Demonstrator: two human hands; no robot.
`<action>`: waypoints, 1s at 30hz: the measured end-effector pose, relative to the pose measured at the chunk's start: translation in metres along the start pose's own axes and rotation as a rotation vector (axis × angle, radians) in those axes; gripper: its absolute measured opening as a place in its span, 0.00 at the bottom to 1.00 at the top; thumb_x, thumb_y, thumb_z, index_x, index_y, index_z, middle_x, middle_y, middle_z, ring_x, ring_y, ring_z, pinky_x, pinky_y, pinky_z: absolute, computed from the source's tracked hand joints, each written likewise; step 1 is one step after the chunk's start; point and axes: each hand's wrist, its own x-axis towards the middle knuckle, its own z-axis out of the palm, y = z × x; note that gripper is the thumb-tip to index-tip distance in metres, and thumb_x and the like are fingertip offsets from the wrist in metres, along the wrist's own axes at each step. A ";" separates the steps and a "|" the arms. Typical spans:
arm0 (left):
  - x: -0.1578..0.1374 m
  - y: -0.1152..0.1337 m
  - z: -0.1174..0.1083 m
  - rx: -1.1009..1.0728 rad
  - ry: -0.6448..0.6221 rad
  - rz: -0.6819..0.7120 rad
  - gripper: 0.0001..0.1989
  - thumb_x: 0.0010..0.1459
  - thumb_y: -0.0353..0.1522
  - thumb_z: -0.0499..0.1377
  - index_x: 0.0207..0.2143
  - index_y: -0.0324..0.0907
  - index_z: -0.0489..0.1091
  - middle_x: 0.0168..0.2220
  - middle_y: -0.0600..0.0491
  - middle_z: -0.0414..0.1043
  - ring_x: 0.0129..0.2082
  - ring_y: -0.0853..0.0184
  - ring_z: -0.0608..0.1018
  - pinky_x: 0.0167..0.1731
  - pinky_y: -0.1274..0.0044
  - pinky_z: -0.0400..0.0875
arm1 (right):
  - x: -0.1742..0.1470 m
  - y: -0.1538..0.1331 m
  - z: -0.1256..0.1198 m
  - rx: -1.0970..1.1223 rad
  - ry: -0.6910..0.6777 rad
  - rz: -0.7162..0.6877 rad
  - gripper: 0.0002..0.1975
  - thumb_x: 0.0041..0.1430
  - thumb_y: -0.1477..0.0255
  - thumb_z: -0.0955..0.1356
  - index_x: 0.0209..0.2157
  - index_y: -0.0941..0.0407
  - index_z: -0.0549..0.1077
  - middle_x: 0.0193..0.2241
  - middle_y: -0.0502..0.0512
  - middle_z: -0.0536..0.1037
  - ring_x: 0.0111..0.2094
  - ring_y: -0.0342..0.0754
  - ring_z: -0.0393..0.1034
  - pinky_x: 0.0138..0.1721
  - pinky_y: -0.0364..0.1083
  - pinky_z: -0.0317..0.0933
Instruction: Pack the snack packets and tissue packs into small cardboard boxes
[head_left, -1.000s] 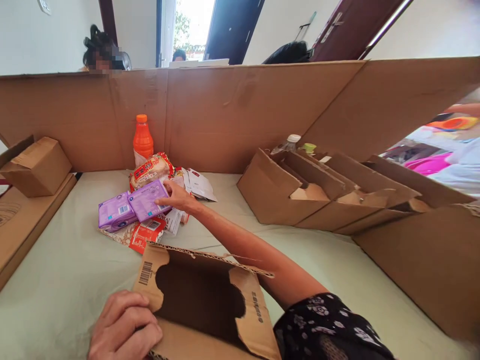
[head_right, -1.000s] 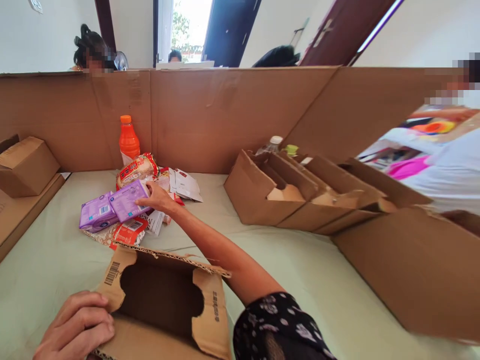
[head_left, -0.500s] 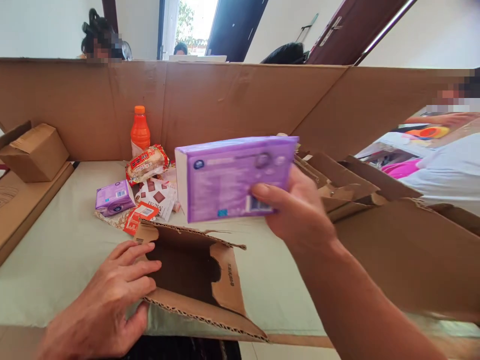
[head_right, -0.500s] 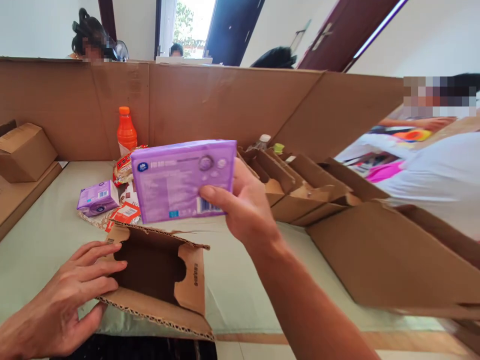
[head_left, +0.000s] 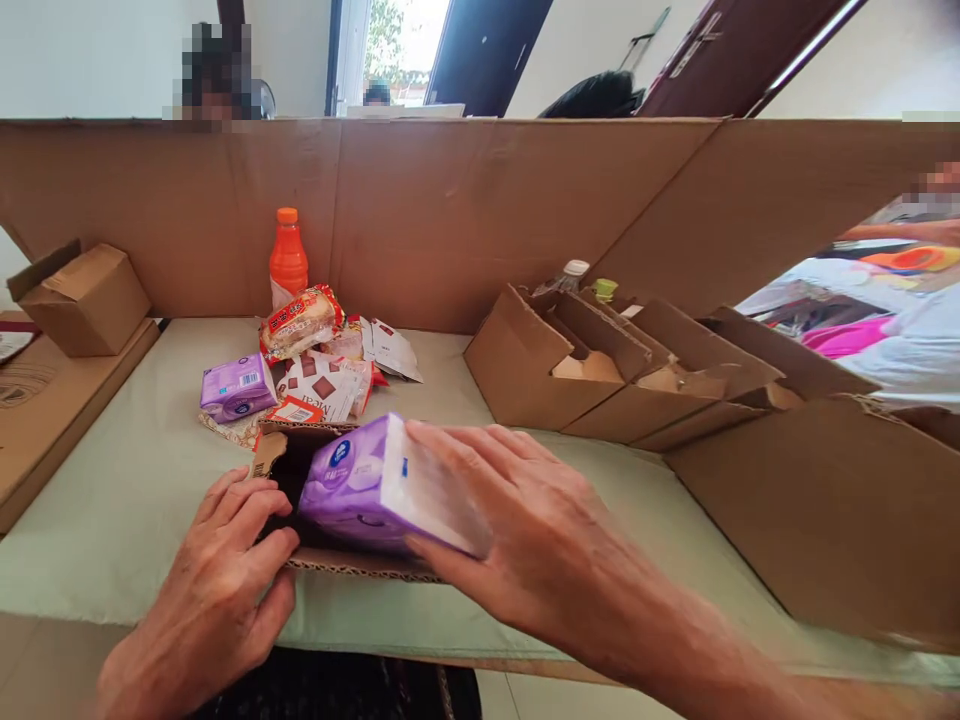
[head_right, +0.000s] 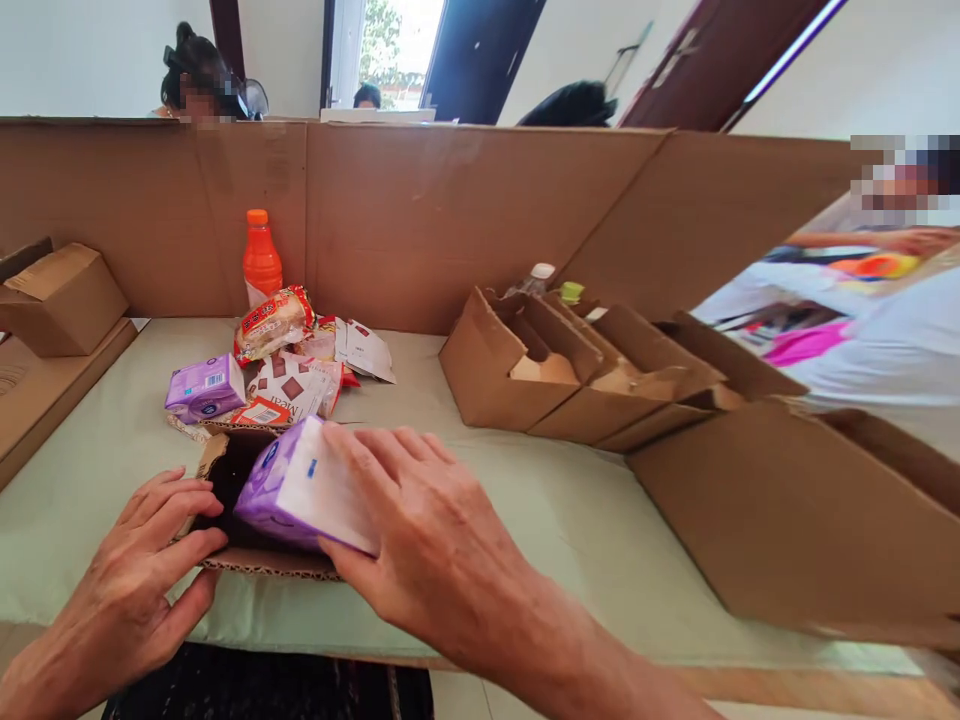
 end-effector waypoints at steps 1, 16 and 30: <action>-0.001 0.001 0.002 -0.021 0.008 -0.004 0.09 0.59 0.21 0.56 0.36 0.39 0.73 0.46 0.47 0.71 0.55 0.58 0.71 0.62 0.60 0.64 | 0.002 -0.002 -0.001 -0.016 -0.045 -0.017 0.30 0.55 0.71 0.72 0.58 0.61 0.64 0.46 0.65 0.79 0.43 0.58 0.73 0.45 0.56 0.69; -0.008 0.001 0.018 -0.084 0.084 -0.025 0.11 0.53 0.19 0.55 0.35 0.41 0.70 0.50 0.45 0.69 0.57 0.55 0.70 0.55 0.62 0.73 | 0.055 -0.030 0.067 -0.004 -0.688 -0.153 0.23 0.60 0.79 0.68 0.57 0.64 0.67 0.48 0.68 0.76 0.47 0.60 0.71 0.42 0.55 0.66; -0.016 -0.003 0.014 -0.142 0.014 -0.009 0.14 0.55 0.21 0.55 0.42 0.43 0.70 0.62 0.44 0.63 0.64 0.55 0.66 0.60 0.62 0.69 | 0.058 -0.027 0.062 0.235 -0.699 0.006 0.26 0.63 0.65 0.71 0.59 0.62 0.69 0.54 0.69 0.74 0.53 0.63 0.72 0.52 0.60 0.68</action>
